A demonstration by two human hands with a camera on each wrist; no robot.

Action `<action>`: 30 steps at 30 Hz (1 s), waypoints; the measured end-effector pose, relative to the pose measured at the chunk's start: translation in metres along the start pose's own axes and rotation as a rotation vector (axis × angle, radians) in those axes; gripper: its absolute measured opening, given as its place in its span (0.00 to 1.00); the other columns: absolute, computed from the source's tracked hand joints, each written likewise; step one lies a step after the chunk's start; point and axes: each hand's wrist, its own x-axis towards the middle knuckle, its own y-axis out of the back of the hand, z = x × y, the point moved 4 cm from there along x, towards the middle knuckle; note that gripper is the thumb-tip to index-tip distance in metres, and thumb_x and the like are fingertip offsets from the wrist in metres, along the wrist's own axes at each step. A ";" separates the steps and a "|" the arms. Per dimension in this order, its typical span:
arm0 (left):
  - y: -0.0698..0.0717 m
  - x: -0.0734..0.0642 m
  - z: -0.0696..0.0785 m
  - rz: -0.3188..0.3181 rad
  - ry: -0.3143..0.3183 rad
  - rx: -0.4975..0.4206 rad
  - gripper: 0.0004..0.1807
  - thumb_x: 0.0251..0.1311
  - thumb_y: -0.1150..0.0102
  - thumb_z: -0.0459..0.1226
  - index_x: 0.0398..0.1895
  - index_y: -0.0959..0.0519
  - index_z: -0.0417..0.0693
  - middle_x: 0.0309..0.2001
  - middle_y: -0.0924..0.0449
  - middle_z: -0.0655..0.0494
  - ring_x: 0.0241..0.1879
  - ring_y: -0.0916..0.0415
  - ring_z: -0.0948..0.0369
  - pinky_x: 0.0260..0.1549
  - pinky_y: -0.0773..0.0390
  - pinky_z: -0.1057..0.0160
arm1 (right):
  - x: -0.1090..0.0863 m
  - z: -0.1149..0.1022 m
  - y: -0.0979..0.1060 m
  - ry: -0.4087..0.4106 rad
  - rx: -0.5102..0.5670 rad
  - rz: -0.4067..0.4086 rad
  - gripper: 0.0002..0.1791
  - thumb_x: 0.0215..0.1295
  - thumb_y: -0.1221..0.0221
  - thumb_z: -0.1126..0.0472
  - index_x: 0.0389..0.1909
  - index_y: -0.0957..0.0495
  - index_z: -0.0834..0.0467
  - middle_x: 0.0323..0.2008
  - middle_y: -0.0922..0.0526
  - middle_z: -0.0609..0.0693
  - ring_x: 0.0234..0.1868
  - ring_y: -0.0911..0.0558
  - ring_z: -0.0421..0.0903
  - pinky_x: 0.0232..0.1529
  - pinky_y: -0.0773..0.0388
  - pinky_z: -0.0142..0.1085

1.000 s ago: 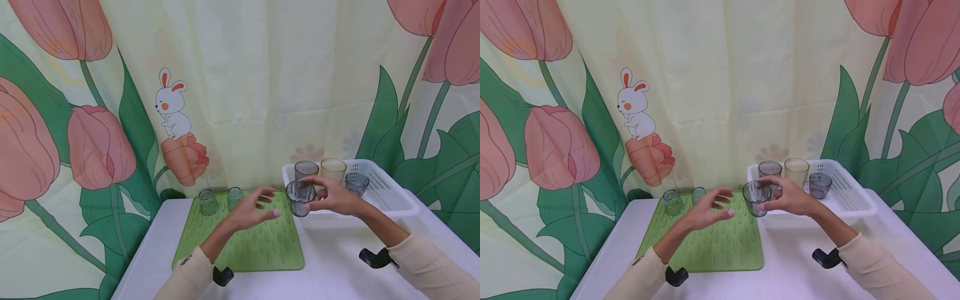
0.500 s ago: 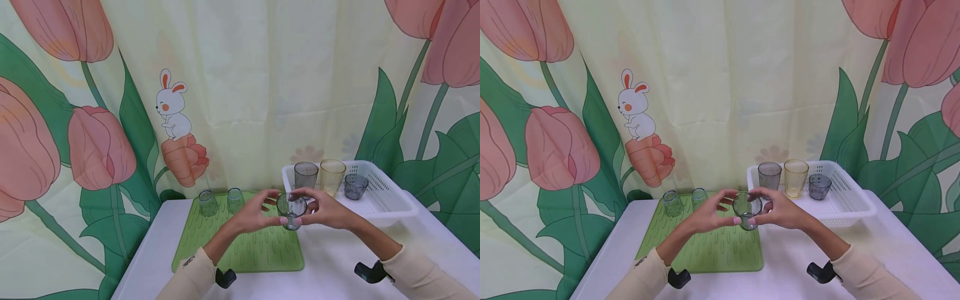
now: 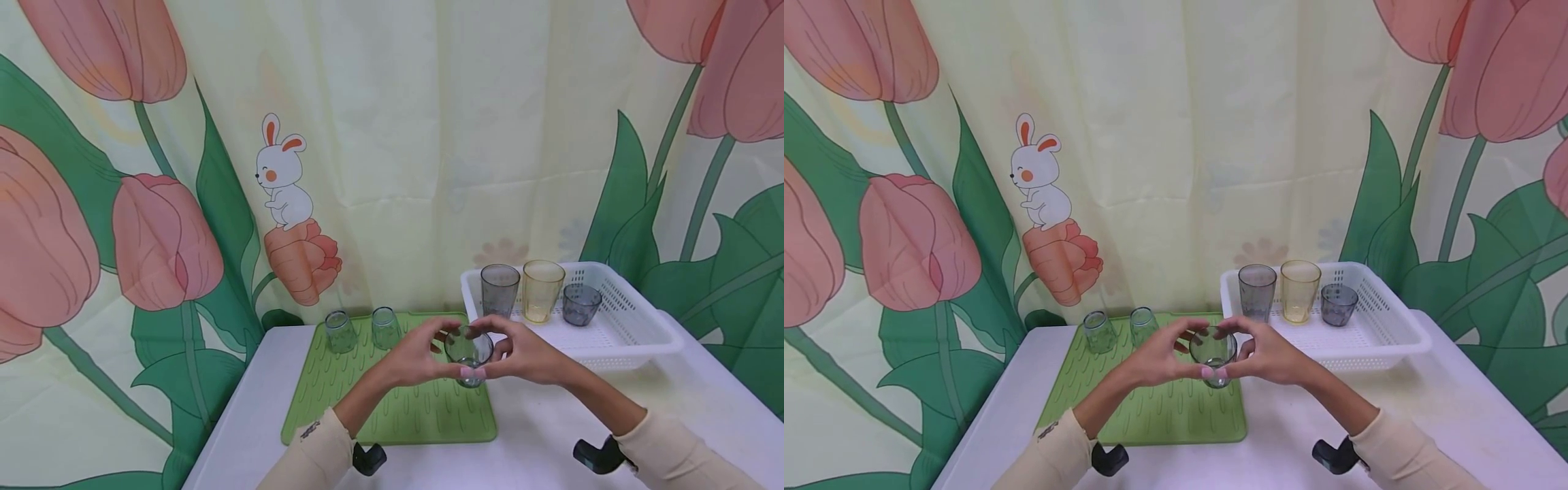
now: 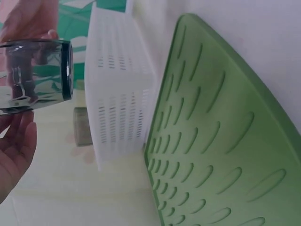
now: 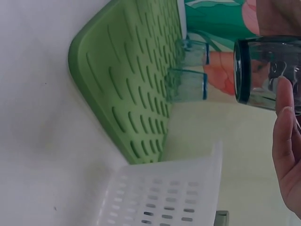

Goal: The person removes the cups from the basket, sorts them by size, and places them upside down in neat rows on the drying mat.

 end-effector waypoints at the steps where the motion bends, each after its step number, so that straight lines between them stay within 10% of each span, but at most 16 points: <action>1: 0.000 -0.001 0.000 -0.002 -0.002 0.008 0.41 0.55 0.26 0.50 0.71 0.33 0.49 0.63 0.26 0.58 0.55 0.27 0.64 0.55 0.22 0.61 | 0.000 0.000 -0.001 0.001 0.003 -0.002 0.36 0.57 0.29 0.63 0.65 0.33 0.65 0.60 0.27 0.67 0.26 0.16 0.41 0.32 0.18 0.36; 30: 0.012 -0.014 0.002 0.072 0.014 0.009 0.36 0.56 0.28 0.52 0.66 0.27 0.50 0.58 0.22 0.54 0.53 0.26 0.64 0.52 0.22 0.62 | -0.005 0.018 -0.032 -0.018 0.086 -0.044 0.40 0.57 0.30 0.65 0.70 0.37 0.67 0.58 0.26 0.67 0.29 0.15 0.44 0.32 0.17 0.37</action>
